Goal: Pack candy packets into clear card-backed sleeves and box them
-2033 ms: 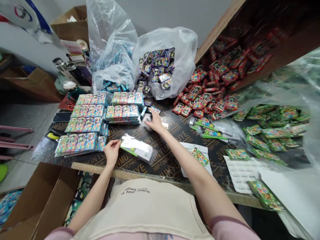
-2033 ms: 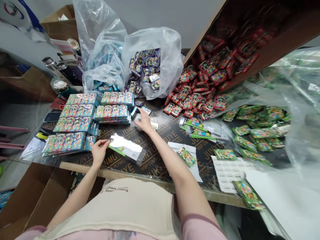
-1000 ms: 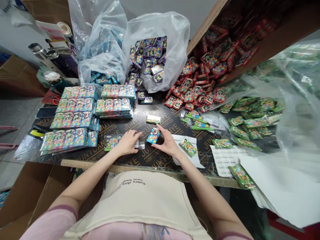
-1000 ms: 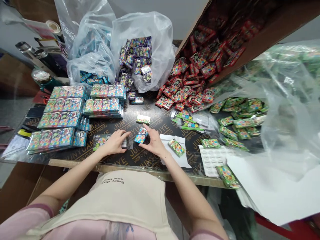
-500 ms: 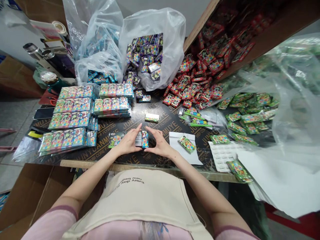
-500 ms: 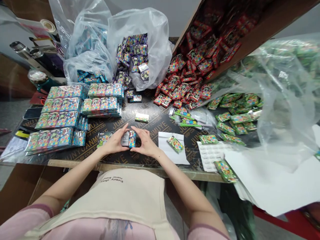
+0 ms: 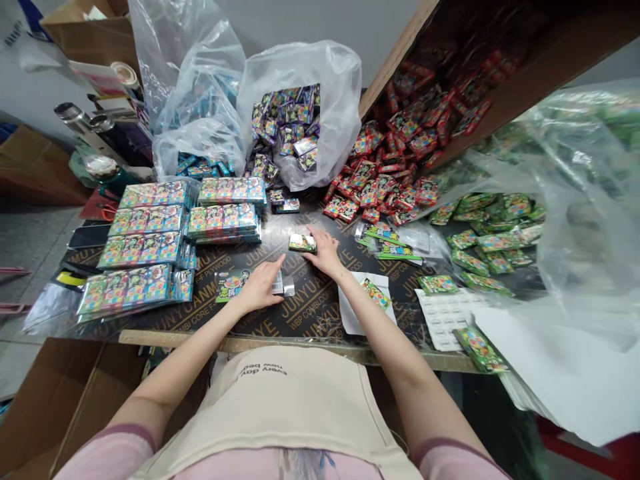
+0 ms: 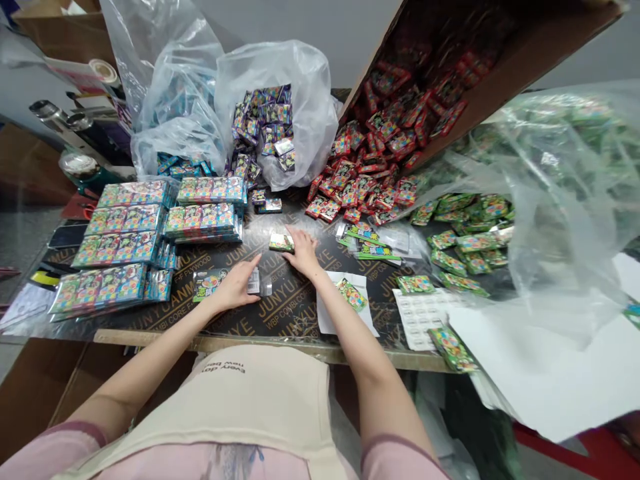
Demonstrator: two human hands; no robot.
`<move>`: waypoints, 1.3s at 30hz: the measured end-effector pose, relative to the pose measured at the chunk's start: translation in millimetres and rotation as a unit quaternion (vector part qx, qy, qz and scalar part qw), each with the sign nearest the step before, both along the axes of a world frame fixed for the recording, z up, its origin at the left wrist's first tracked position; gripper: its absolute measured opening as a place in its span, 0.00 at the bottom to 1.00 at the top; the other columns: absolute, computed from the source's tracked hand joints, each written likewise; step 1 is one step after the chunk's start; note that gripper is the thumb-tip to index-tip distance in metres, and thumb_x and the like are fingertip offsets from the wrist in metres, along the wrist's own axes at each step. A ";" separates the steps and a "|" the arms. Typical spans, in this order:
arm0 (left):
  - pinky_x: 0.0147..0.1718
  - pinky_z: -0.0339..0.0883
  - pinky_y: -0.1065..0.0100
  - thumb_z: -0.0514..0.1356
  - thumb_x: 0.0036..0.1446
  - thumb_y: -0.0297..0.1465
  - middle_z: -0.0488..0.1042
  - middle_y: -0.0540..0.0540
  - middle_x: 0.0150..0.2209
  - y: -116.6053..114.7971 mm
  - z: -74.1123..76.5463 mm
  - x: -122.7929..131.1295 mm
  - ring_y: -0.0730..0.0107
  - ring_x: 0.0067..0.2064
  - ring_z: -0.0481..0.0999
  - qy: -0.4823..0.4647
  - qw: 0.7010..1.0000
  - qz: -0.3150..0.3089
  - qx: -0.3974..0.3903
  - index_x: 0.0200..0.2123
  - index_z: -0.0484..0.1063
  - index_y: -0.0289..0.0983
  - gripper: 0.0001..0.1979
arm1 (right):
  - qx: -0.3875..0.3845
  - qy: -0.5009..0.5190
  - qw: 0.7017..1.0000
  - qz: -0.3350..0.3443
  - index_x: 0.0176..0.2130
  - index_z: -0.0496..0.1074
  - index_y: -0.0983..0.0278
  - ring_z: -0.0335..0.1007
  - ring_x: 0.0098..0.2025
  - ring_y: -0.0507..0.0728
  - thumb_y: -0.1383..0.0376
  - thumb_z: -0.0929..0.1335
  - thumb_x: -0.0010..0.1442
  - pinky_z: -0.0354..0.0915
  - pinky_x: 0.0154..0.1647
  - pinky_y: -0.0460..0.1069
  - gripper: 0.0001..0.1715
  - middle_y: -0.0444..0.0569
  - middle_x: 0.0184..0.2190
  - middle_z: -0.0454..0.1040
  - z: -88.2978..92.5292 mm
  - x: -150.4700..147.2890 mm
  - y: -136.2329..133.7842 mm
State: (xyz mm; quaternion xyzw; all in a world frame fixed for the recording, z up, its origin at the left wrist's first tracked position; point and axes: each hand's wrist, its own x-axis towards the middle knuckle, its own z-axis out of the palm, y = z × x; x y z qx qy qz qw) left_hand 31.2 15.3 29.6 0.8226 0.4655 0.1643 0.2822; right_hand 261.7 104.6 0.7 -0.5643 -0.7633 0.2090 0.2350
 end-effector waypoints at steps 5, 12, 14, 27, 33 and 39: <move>0.59 0.52 0.46 0.71 0.39 0.42 0.66 0.35 0.56 7.4 5.2 -3.3 0.47 0.58 0.63 -0.080 0.986 0.146 -0.033 0.60 0.61 0.37 0.45 | -0.008 0.131 0.981 0.144 0.63 0.56 0.58 0.63 0.57 0.63 0.70 0.67 0.54 0.57 0.59 0.61 0.39 0.53 0.54 0.70 19.3 7.8 -12.9; 0.25 0.59 0.73 0.72 0.35 0.34 0.70 0.53 0.22 13.9 29.9 10.7 0.78 0.23 0.67 -0.355 0.815 0.184 -0.419 0.45 0.74 0.29 0.31 | -0.055 0.136 0.941 0.306 0.66 0.49 0.54 0.54 0.65 0.60 0.68 0.66 0.59 0.54 0.63 0.60 0.41 0.51 0.64 0.58 66.2 0.8 -55.9; 0.22 0.55 0.75 0.73 0.32 0.34 0.69 0.54 0.20 15.0 29.0 18.8 0.81 0.20 0.64 -0.401 0.787 0.243 -0.401 0.45 0.72 0.30 0.33 | -0.026 0.130 0.955 0.265 0.67 0.46 0.56 0.48 0.67 0.64 0.62 0.70 0.55 0.51 0.64 0.62 0.48 0.54 0.66 0.52 65.6 -5.0 -57.1; 0.60 0.50 0.44 0.71 0.40 0.42 0.65 0.36 0.59 8.4 0.0 -21.4 0.48 0.61 0.62 -0.042 0.994 0.088 -0.057 0.57 0.66 0.40 0.39 | 0.072 -0.156 0.984 0.054 0.62 0.59 0.63 0.54 0.62 0.71 0.55 0.69 0.53 0.55 0.56 0.65 0.40 0.63 0.62 0.58 33.8 -3.2 49.4; 0.62 0.46 0.44 0.73 0.37 0.36 0.66 0.39 0.56 -3.1 -0.3 -12.1 0.52 0.58 0.64 0.077 0.996 0.007 -0.053 0.63 0.57 0.42 0.48 | 0.093 -0.096 0.988 0.081 0.59 0.63 0.66 0.65 0.56 0.66 0.69 0.65 0.56 0.64 0.52 0.60 0.31 0.62 0.62 0.60 16.5 -75.2 126.8; 0.60 0.54 0.49 0.71 0.40 0.41 0.68 0.38 0.55 2.4 3.8 -18.6 0.52 0.57 0.66 -0.158 0.968 0.129 -0.144 0.56 0.67 0.40 0.38 | 0.106 0.057 0.988 0.093 0.46 0.74 0.65 0.69 0.53 0.59 0.72 0.59 0.59 0.63 0.57 0.57 0.20 0.56 0.50 0.74 12.4 -57.6 99.1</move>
